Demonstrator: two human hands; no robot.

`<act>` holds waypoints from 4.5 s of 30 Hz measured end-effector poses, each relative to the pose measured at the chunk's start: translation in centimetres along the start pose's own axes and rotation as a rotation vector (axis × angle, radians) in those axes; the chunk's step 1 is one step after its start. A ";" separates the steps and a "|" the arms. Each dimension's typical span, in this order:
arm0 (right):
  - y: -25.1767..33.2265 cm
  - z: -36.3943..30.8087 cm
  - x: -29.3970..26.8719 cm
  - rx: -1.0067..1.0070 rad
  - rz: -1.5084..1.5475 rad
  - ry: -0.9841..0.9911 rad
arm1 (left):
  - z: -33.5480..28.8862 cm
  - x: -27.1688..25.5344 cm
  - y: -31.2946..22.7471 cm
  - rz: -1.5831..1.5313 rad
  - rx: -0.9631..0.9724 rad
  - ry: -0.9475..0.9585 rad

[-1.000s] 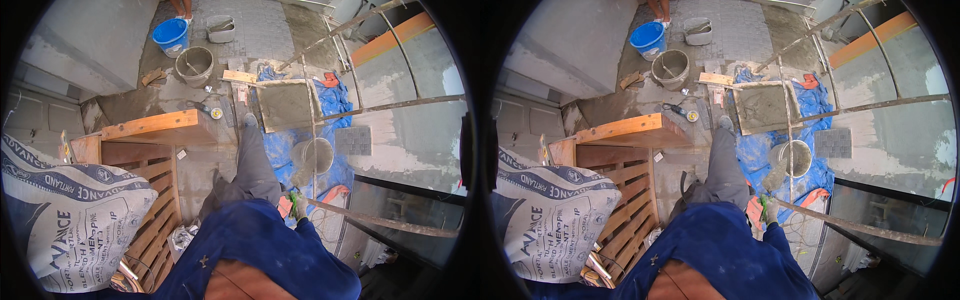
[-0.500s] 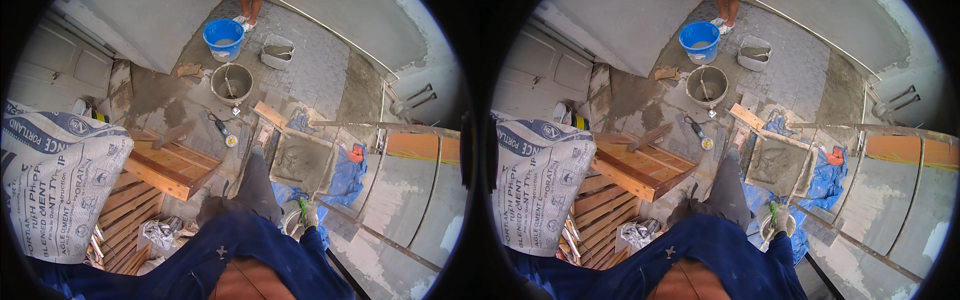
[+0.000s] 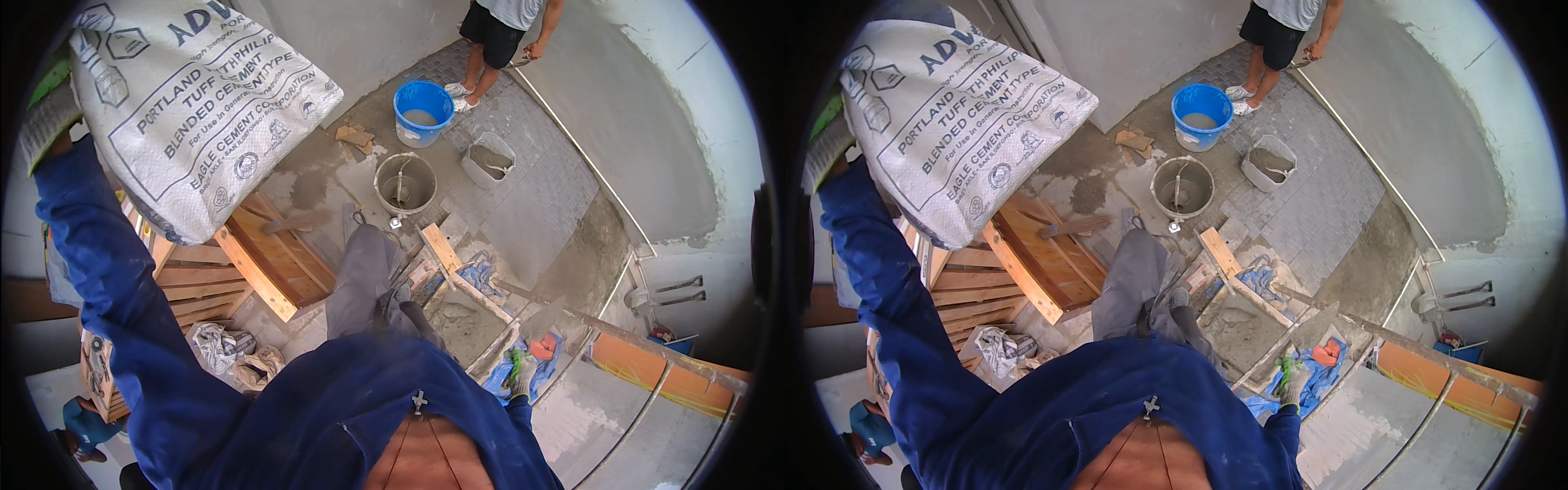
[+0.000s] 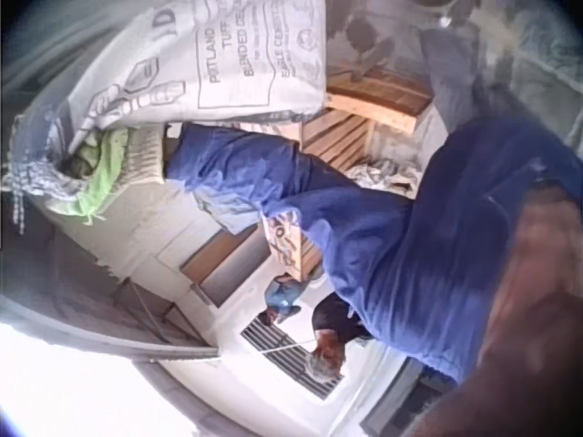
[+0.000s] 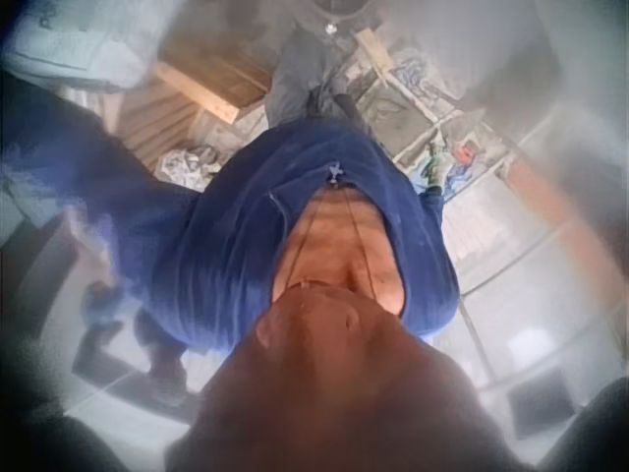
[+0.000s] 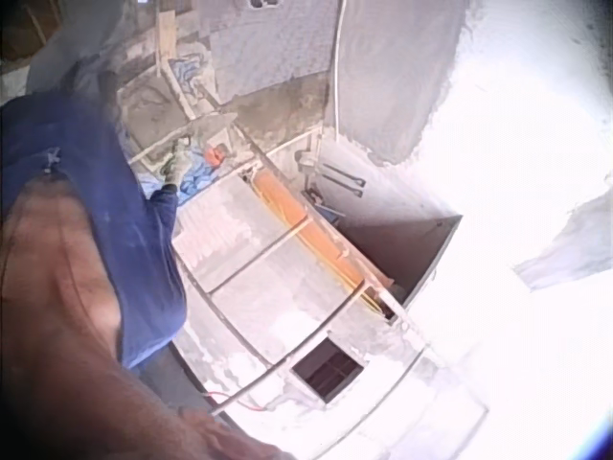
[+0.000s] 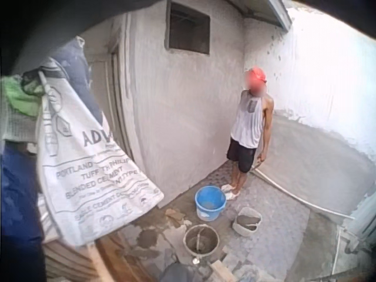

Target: The person kneels and uses a trowel to scoop cement from a blue bucket and apply it to a wall. They then stand, walk to a bag of cement, open it, and scoop cement into a bucket on a scaffold.

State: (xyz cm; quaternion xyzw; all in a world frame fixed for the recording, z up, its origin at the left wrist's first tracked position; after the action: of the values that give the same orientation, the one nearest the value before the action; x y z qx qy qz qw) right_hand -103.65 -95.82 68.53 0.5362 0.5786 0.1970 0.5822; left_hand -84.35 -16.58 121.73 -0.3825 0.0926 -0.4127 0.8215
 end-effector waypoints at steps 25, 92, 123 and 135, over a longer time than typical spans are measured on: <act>45.8 27.8 65.5 -0.429 -0.335 0.868 | 3.0 -16.7 49.6 -0.043 -0.859 -0.638; 53.8 -5.2 116.0 0.693 -0.064 -0.459 | 5.0 -16.2 97.8 0.195 -1.299 1.937; 43.3 1.3 129.5 1.040 0.796 -0.954 | -21.4 -3.5 111.1 0.514 -1.233 2.319; 43.4 5.8 128.4 0.434 -0.005 -0.688 | -10.2 -14.5 102.1 0.575 -1.174 2.669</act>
State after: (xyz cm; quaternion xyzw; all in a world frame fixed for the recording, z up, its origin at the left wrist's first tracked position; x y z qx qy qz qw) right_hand -49.07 26.03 44.72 0.6800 0.3795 -0.1218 0.6154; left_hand -36.45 26.09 40.40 0.0313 0.9791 -0.1825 -0.0844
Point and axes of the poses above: each hand's wrist, its own z-axis towards the middle knuckle, its own x-axis out of the palm, y = z × x, the point moved 4 cm from there along z, towards the middle knuckle, and after that the axes turned 8 degrees about -x, right-handed, at the moved point
